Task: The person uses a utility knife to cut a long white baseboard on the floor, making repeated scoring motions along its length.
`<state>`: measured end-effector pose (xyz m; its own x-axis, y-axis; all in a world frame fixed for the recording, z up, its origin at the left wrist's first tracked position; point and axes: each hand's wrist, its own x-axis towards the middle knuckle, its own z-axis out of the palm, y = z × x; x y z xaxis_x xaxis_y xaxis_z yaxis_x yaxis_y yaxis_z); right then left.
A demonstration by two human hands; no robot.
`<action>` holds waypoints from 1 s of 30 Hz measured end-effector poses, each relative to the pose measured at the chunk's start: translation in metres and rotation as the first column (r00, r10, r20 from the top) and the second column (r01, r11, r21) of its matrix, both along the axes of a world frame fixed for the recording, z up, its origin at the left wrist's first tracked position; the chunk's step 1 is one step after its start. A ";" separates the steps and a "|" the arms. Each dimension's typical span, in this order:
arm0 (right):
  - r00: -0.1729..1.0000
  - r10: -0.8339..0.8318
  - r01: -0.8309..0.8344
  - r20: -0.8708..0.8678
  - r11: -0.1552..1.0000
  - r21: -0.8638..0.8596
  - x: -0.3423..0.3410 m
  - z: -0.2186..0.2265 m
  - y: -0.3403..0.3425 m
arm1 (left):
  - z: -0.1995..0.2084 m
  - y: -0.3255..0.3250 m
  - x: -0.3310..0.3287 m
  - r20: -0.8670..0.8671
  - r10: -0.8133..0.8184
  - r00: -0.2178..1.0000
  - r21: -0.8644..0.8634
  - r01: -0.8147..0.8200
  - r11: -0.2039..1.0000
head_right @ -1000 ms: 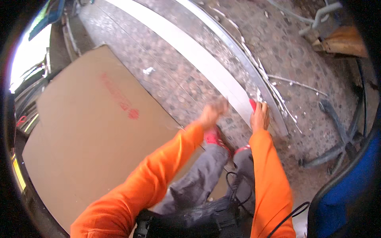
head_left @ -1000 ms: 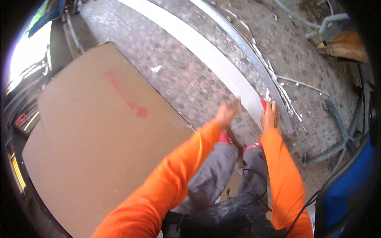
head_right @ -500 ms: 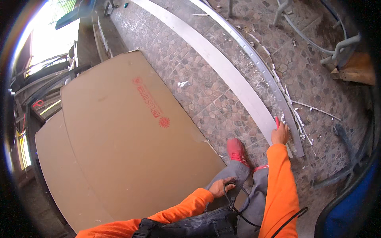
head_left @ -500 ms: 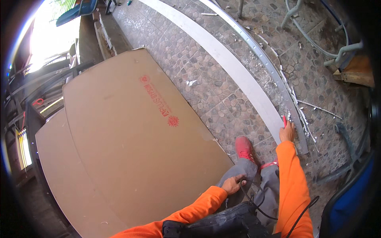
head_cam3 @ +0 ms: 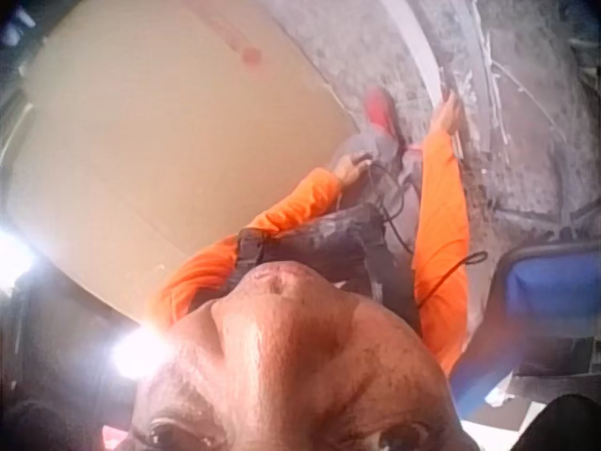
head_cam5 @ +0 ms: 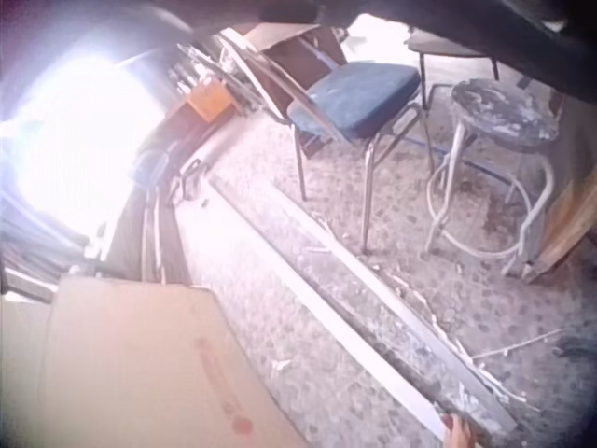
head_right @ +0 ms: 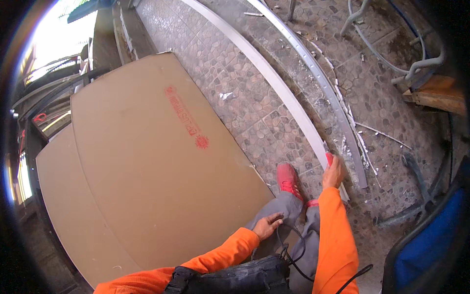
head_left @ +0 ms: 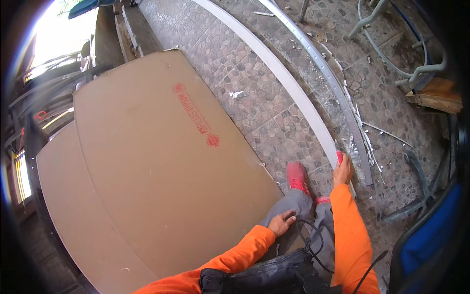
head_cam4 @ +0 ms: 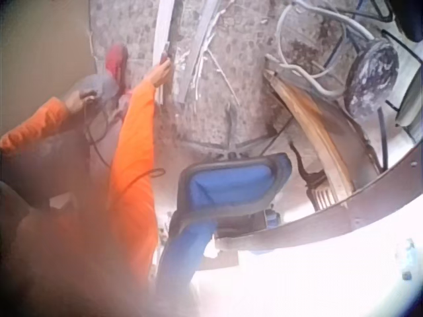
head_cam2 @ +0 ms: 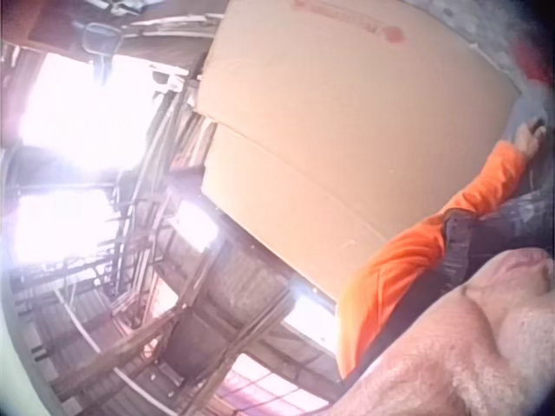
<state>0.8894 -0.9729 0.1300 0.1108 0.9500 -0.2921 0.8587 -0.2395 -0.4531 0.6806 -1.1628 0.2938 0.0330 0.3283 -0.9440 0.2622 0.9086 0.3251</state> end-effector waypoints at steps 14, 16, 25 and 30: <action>0.999 0.027 -0.035 -0.047 0.983 -0.183 -0.009 0.084 0.007 | -0.042 0.079 0.007 0.101 0.559 0.823 -0.079 -0.554 0.829; 0.992 0.022 -0.032 -0.125 0.996 -0.080 -0.034 0.124 -0.011 | -0.053 0.119 -0.003 0.174 0.812 0.558 -0.080 -0.813 0.576; 0.855 -0.013 -0.081 -0.518 0.984 -0.158 -0.084 0.281 -0.063 | -0.012 0.179 -0.042 -0.168 0.896 0.411 0.180 -0.881 0.438; 0.813 0.041 -0.040 -0.581 0.999 0.015 -0.066 0.320 -0.078 | -0.013 0.161 -0.033 0.503 0.847 0.175 -0.314 -0.876 0.367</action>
